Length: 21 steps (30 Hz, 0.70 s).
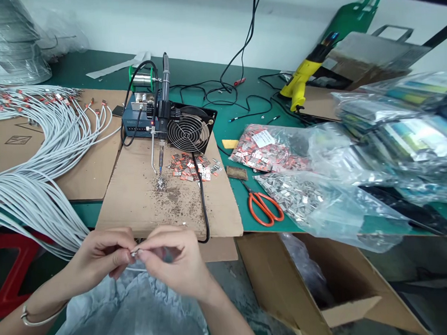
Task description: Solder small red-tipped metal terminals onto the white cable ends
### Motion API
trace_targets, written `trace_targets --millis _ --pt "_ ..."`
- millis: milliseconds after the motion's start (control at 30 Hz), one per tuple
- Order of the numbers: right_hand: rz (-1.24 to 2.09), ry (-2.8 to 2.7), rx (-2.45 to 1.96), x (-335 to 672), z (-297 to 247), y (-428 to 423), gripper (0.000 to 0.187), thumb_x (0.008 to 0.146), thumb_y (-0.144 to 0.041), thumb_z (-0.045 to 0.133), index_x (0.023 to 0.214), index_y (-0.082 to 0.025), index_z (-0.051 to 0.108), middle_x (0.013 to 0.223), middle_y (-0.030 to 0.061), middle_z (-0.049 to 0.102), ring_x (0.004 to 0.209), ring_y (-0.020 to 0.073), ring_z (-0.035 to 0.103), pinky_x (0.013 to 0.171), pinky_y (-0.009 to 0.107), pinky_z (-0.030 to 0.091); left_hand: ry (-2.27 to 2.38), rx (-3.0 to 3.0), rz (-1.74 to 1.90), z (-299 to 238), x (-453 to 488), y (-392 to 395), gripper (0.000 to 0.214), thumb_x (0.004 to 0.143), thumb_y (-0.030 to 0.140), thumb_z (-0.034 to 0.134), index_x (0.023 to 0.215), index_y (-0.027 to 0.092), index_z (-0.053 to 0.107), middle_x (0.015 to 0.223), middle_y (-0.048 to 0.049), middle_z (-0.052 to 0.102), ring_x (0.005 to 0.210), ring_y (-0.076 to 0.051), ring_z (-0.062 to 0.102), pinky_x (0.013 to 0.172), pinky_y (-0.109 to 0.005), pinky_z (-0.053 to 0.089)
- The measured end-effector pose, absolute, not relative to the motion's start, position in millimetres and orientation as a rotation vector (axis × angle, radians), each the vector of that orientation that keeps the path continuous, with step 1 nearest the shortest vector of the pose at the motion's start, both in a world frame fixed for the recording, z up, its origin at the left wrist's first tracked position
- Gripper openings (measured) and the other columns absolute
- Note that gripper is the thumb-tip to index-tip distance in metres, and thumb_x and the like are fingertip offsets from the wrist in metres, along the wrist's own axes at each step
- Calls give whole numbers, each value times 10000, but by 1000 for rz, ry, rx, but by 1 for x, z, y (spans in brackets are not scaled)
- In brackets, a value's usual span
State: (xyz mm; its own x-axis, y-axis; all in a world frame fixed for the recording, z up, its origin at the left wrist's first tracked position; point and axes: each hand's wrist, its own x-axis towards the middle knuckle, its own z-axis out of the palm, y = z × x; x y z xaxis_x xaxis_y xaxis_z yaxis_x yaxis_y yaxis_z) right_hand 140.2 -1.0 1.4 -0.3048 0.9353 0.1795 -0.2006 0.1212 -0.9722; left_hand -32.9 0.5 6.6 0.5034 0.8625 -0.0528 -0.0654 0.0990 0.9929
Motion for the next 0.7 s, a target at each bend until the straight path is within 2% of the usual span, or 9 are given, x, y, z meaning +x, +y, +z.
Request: trace_targets --millis 33,100,200,267,367,467,567,700 --pt "1579 -1262 -757 138 -3 0 40 679 -217 719 659 -198 749 533 16 598 471 105 479 443 227 355 776 1282 784 6 -34 1 269 798 372 632 693 127 672 607 19 505 407 -43 438 394 -163 319" --pt "1860 -1086 -711 134 -12 2 185 650 -372 750 620 -189 739 445 -14 529 394 81 421 396 212 326 752 1232 720 3 -36 2 289 765 396 663 667 126 645 611 9 530 427 -53 438 392 -162 326" --pt "1968 -1041 -728 133 -20 5 277 652 -450 737 645 -173 738 412 -26 509 350 63 388 366 194 308 797 1156 650 2 -36 3 330 733 436 681 652 128 594 567 13 525 430 -61 413 383 -163 313" --pt "1915 -1060 -782 136 -18 5 201 682 -372 732 714 -174 743 486 -6 579 394 67 433 388 186 328 869 1131 656 3 -34 2 348 736 450 668 645 132 562 515 38 481 400 -53 372 367 -162 282" --pt "1621 -1222 -937 144 -8 5 102 700 -219 699 789 -183 730 557 -6 611 462 82 467 443 198 369 983 1150 703 6 -29 1 327 756 419 645 628 139 532 484 66 423 372 -45 341 353 -163 252" --pt "1313 -1449 -1050 150 2 4 33 694 -173 675 718 -172 697 543 -15 568 487 101 465 473 226 382 1071 1262 724 8 -25 0 262 788 336 617 633 138 544 534 52 457 405 -47 362 369 -165 269" --pt "1212 -1515 -1088 150 4 3 114 720 -183 653 607 -168 644 525 -12 535 500 113 468 470 236 371 1092 1324 722 7 -23 -1 238 807 303 598 644 136 553 570 42 486 426 -44 371 383 -161 283" --pt "1222 -1265 -967 133 -5 2 157 704 -209 662 566 -176 594 494 -20 517 450 106 449 418 220 358 1048 1177 723 7 -21 0 291 776 374 625 638 144 512 505 66 439 367 -46 396 354 -160 304"
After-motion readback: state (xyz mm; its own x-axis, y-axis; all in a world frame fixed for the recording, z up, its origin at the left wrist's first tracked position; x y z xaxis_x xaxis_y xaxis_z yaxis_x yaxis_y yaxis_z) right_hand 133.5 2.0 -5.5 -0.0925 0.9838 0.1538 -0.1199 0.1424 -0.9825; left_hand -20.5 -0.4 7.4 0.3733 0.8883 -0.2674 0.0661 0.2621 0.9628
